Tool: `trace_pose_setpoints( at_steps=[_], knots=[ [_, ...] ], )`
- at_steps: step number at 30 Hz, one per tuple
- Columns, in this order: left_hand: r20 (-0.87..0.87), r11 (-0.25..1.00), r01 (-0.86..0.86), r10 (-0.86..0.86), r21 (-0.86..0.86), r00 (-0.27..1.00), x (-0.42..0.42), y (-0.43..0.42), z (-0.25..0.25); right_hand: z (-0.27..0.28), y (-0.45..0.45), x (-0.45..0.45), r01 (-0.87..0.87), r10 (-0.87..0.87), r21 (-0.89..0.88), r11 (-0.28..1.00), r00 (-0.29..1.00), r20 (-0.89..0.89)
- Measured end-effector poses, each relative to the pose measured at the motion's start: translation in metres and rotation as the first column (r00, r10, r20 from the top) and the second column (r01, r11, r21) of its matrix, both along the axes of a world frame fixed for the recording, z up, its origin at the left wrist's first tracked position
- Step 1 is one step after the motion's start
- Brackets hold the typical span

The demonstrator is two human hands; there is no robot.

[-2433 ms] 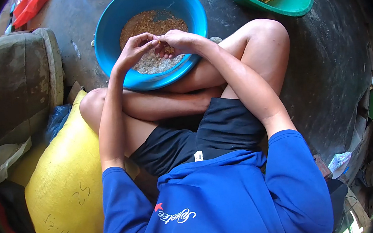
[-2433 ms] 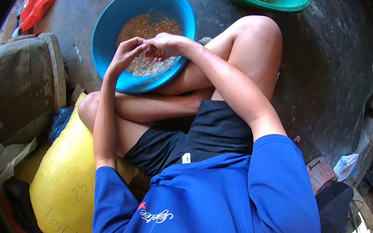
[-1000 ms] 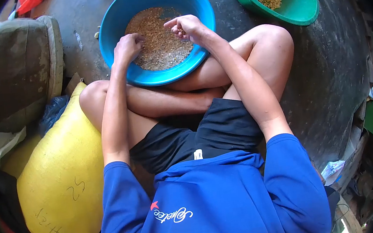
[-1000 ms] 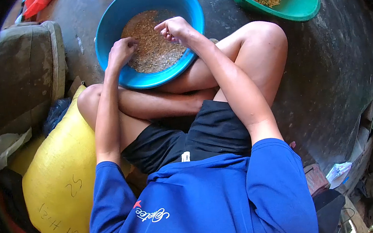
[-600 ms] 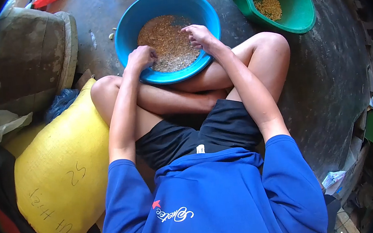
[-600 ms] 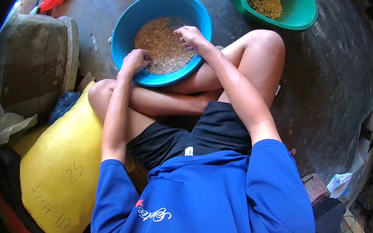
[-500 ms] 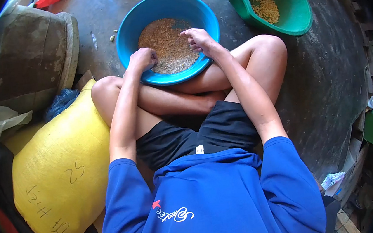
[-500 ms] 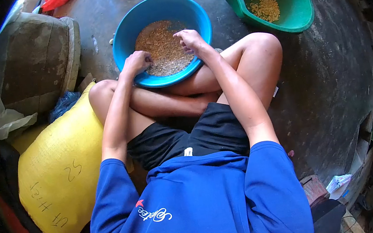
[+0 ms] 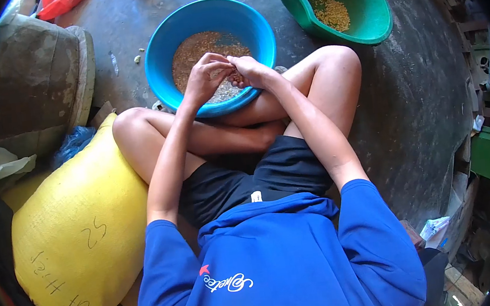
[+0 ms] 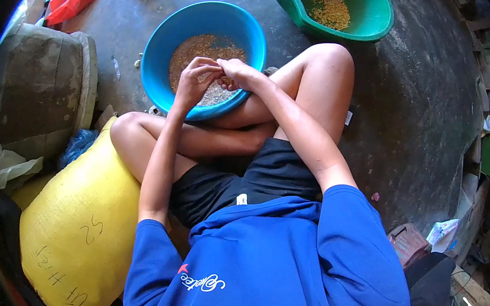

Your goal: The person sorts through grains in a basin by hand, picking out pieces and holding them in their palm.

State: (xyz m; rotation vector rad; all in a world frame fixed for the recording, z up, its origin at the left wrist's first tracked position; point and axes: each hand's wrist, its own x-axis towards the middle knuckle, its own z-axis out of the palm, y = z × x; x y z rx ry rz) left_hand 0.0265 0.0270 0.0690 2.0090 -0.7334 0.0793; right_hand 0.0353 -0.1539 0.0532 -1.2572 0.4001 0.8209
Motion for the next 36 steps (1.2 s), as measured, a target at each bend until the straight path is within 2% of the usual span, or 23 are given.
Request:
trace_pose_setpoints(
  at_steps=[2,6,7,10,12,14,17,21,24,27,28,33,36],
  knots=[
    [0.021,0.998,-0.013,0.012,0.058,1.0,0.003,0.003,-0.004,-0.003,-0.004,0.002,-0.027,0.027,0.026,0.999,1.0,0.0],
    [-0.254,0.995,-0.049,0.024,-0.092,0.967,0.005,0.004,-0.013,-0.001,-0.006,0.003,-0.006,0.007,0.057,0.998,1.0,-0.016],
    [-0.242,0.998,-0.055,0.059,0.026,0.968,0.004,0.005,-0.015,-0.002,-0.007,0.003,0.013,-0.013,-0.001,1.0,0.999,0.032],
    [-0.183,0.927,-0.083,0.159,0.366,0.97,-0.001,0.01,-0.021,0.0,-0.011,0.009,0.163,-0.164,0.016,0.986,0.984,0.067],
    [-0.14,0.853,0.066,0.008,0.518,0.99,-0.006,0.011,-0.028,0.0,-0.016,0.007,0.24,-0.247,0.088,0.967,0.966,0.081],
    [-0.039,0.786,0.081,-0.072,0.613,0.997,-0.012,0.009,-0.04,-0.002,-0.019,0.006,0.287,-0.303,0.173,0.942,0.95,0.07],
    [0.009,0.667,0.066,-0.108,0.742,0.994,-0.012,0.002,-0.044,0.007,-0.023,0.001,0.295,-0.312,0.158,0.942,0.945,0.096],
    [-0.024,0.675,0.086,-0.101,0.733,0.995,-0.011,0.003,-0.046,0.01,-0.021,-0.005,0.377,-0.394,0.163,0.912,0.915,0.09],
    [0.002,0.648,0.056,-0.089,0.76,0.996,-0.01,0.0,-0.047,0.011,-0.017,-0.014,0.392,-0.414,0.201,0.898,0.907,0.078],
    [-0.091,0.66,0.116,-0.071,0.743,0.993,-0.009,-0.001,-0.045,0.01,-0.016,-0.014,0.378,-0.405,0.224,0.898,0.909,0.093],
    [-0.076,0.671,0.103,-0.069,0.734,0.995,-0.01,-0.001,-0.044,0.01,-0.016,-0.015,0.37,-0.4,0.228,0.901,0.911,0.102],
    [-0.005,0.764,-0.021,0.031,0.645,0.999,-0.009,0.001,-0.039,-0.012,-0.011,-0.011,0.294,-0.289,0.013,0.956,0.927,0.238],
    [-0.006,0.877,-0.128,0.148,0.463,0.989,-0.005,0.001,-0.024,-0.023,-0.006,-0.006,0.269,-0.23,-0.118,0.956,0.935,0.27]
  ],
)
